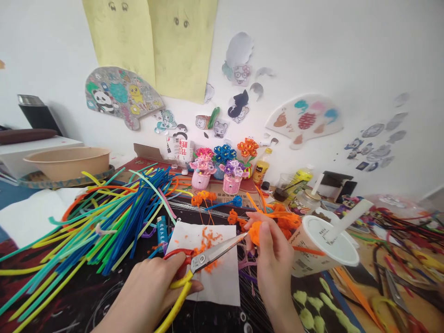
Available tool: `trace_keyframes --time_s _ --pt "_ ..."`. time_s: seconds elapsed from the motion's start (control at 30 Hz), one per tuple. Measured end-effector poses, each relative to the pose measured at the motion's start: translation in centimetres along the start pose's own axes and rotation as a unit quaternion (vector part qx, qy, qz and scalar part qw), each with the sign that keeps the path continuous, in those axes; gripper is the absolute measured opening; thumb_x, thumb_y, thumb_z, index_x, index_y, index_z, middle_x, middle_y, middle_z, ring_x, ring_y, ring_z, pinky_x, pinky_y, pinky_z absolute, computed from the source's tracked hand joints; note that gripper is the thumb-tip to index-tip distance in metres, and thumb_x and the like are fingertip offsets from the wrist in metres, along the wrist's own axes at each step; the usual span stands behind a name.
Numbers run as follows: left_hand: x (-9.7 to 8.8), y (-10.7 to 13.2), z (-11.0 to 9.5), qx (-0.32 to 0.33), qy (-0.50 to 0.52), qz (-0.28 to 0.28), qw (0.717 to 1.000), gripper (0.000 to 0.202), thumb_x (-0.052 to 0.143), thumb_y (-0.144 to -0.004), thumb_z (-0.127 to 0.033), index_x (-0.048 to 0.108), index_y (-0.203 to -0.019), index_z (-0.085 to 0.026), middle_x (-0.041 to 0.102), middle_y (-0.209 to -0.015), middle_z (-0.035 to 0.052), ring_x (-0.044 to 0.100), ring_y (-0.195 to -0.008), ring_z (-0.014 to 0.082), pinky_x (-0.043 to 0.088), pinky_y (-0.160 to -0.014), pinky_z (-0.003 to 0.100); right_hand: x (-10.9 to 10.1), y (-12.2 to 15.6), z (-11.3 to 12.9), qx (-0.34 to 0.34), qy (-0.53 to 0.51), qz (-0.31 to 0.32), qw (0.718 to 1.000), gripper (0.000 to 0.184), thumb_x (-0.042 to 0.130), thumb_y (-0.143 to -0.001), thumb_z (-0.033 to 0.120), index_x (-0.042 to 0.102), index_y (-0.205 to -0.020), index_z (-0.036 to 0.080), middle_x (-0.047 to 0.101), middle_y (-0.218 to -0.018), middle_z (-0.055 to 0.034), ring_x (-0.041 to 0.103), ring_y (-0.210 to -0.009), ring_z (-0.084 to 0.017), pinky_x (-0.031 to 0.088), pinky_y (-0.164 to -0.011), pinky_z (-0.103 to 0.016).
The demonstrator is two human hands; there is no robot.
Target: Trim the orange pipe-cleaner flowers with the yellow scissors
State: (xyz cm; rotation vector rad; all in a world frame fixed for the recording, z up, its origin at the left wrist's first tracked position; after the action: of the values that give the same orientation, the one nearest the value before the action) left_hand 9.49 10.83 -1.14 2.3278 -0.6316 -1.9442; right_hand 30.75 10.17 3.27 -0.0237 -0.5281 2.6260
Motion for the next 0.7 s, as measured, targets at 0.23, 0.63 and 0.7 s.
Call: trace_keyframes --time_s 0.23,0.63,0.7 --pt "-0.8 0.7 0.1 -0.003 0.085 -0.074 0.994 0.01 0.057 -0.072 -0.026 0.051 -0.08 -0.025 0.07 -0.084 -0.0013 0.068 -0.079 0.0221 0.036 -0.061 0.025 -0.2 -0.3 0.3 0.004 0.019 -0.02 1.0 0.035 0.052 -0.09 0.049 0.067 -0.09 0.018 0.054 -0.058 0.0025 0.049 -0.047 -0.011 0.04 -0.044 -0.022" --pt "0.2 0.2 -0.7 0.001 0.048 -0.005 0.999 0.022 0.054 -0.083 -0.041 0.053 -0.093 -0.022 0.071 -0.086 0.0059 0.069 -0.087 0.0302 0.044 -0.067 0.033 0.0 0.2 -0.1 0.015 0.025 -0.014 0.999 0.036 0.053 -0.089 0.051 0.068 -0.094 0.018 0.065 -0.074 -0.0026 0.054 -0.051 -0.011 0.043 -0.046 -0.022" --pt "0.2 0.2 -0.9 0.0 0.044 0.004 0.999 0.02 0.055 -0.083 -0.041 0.052 -0.091 -0.022 0.071 -0.086 0.0054 0.07 -0.086 0.0292 0.044 -0.066 0.031 0.0 0.3 0.0 0.013 0.024 -0.015 1.0 0.036 0.053 -0.089 0.051 0.068 -0.094 0.018 0.065 -0.074 -0.0029 0.054 -0.051 -0.011 0.044 -0.047 -0.022"
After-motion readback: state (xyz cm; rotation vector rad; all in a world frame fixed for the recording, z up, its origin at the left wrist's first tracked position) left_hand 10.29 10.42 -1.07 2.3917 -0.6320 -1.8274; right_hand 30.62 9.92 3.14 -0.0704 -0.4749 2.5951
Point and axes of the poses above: each hand's wrist, its own y-axis away from the middle knuckle, its own x-axis out of the palm, z = x × y, the point moved 9 cm from there along -y, towards the middle knuckle
